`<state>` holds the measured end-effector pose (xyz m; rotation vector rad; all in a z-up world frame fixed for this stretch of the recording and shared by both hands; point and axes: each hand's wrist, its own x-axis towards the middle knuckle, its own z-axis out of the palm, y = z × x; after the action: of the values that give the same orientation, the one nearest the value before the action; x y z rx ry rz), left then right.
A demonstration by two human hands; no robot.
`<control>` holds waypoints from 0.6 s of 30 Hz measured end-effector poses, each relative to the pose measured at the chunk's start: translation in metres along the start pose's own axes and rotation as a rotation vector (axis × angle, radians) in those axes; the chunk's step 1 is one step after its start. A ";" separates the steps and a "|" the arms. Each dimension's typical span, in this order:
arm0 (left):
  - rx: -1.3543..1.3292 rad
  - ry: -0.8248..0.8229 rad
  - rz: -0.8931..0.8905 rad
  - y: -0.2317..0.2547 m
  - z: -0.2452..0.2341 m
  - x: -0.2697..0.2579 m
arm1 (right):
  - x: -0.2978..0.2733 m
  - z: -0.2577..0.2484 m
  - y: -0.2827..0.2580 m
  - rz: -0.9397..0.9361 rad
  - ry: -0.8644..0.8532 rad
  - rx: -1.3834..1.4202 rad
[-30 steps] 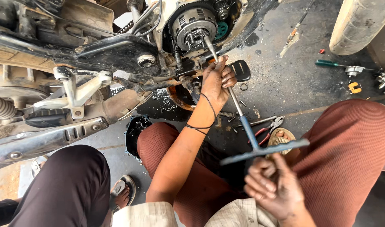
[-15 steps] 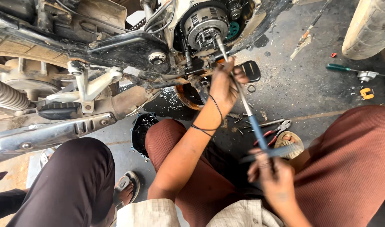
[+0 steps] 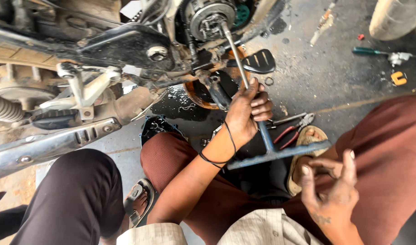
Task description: The person uses a T-handle wrench to loosen and remove bolts from a motorcycle's clutch assembly while sitting on the ground with an assistant.
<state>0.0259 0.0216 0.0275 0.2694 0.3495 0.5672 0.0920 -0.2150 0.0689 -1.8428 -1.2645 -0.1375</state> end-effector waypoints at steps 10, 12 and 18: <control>0.030 -0.002 0.023 -0.003 0.004 0.011 | -0.032 0.045 0.018 0.331 -0.709 0.384; 0.024 -0.028 0.045 -0.004 0.003 0.016 | -0.035 0.037 -0.007 0.250 -0.704 0.735; 0.081 0.021 0.068 -0.001 -0.001 0.014 | 0.000 0.002 0.011 0.418 -0.455 -0.160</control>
<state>0.0372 0.0292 0.0232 0.3548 0.3850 0.6236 0.1001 -0.2143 0.0614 -2.3213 -1.1512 0.4425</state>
